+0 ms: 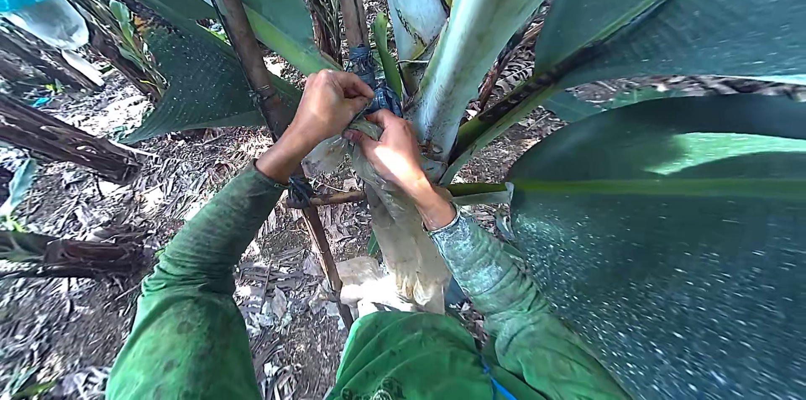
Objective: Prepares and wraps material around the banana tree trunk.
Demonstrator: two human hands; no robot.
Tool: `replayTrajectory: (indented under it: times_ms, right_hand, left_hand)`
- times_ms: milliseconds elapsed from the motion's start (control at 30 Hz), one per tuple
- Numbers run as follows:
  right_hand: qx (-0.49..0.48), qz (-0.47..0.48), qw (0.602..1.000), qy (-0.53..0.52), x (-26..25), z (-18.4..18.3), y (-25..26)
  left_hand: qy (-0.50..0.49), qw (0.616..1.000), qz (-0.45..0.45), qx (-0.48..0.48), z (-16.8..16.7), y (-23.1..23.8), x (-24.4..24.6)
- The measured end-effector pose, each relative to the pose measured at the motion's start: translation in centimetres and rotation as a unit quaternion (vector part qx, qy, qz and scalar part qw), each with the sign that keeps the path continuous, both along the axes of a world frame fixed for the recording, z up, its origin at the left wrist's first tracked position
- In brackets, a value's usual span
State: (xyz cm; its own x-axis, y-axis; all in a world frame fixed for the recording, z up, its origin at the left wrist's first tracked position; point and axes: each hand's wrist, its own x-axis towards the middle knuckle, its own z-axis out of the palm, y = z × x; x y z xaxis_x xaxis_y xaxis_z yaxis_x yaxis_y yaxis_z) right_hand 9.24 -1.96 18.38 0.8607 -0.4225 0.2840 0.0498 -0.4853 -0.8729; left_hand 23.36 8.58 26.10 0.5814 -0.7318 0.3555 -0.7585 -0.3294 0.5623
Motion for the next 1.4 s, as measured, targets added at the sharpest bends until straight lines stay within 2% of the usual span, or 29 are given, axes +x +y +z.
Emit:
replayTrajectory:
  times_ms: [67, 167, 267, 433, 533, 667, 800, 867, 967, 1067, 1233, 1400]
  right_hand:
    - [-0.006, -0.013, 1.000, -0.003, 0.7, 0.0, 0.1]
    - [0.000, -0.016, 1.000, 0.004, 0.8, 0.3, 0.2]
    - [0.012, -0.009, 1.000, 0.010, 0.0, 0.4, 0.4]
    - [0.017, 0.003, 1.000, -0.009, 0.2, 0.2, -0.1]
    - [0.035, 0.019, 0.999, -0.008, -0.4, 0.5, -0.5]
    - [0.036, 0.014, 0.999, -0.019, 0.0, 0.6, -0.8]
    - [0.047, 0.006, 0.999, -0.020, 0.0, 1.0, 0.0]
    - [0.054, 0.000, 0.998, -0.016, 0.1, 1.1, 0.3]
    - [0.058, -0.009, 0.998, -0.016, 0.5, 1.1, 0.2]
    - [0.053, -0.012, 0.998, -0.017, 0.6, 1.0, 0.1]
    - [0.048, -0.007, 0.999, -0.015, 0.5, 0.6, -0.5]
    - [0.048, -0.010, 0.999, -0.017, 0.3, 0.4, -0.7]
  left_hand:
    - [0.025, 0.998, 0.048, 0.036, 0.1, -0.5, 0.4]
    - [0.020, 0.994, 0.067, 0.081, 0.4, -0.6, 0.5]
    - [0.044, 0.992, 0.047, 0.107, 1.0, -0.6, 0.7]
    - [0.164, 0.980, -0.022, 0.107, 1.3, -0.9, 2.1]
    - [0.142, 0.983, -0.050, 0.108, 0.7, -1.1, 2.6]
    - [0.050, 0.994, -0.010, 0.095, 0.6, -1.2, 2.1]
    - [0.126, 0.991, 0.007, 0.035, 0.6, -0.9, 2.2]
    - [0.132, 0.989, 0.033, 0.050, 0.9, -0.9, 2.1]
    - [0.061, 0.991, 0.074, 0.090, 1.7, -0.9, 2.0]
    - [0.027, 0.990, 0.065, 0.124, 2.3, -0.9, 1.9]
    - [0.046, 0.988, 0.025, 0.147, 3.2, -1.1, 2.0]
    - [0.110, 0.981, 0.021, 0.157, 2.3, -2.0, 1.6]
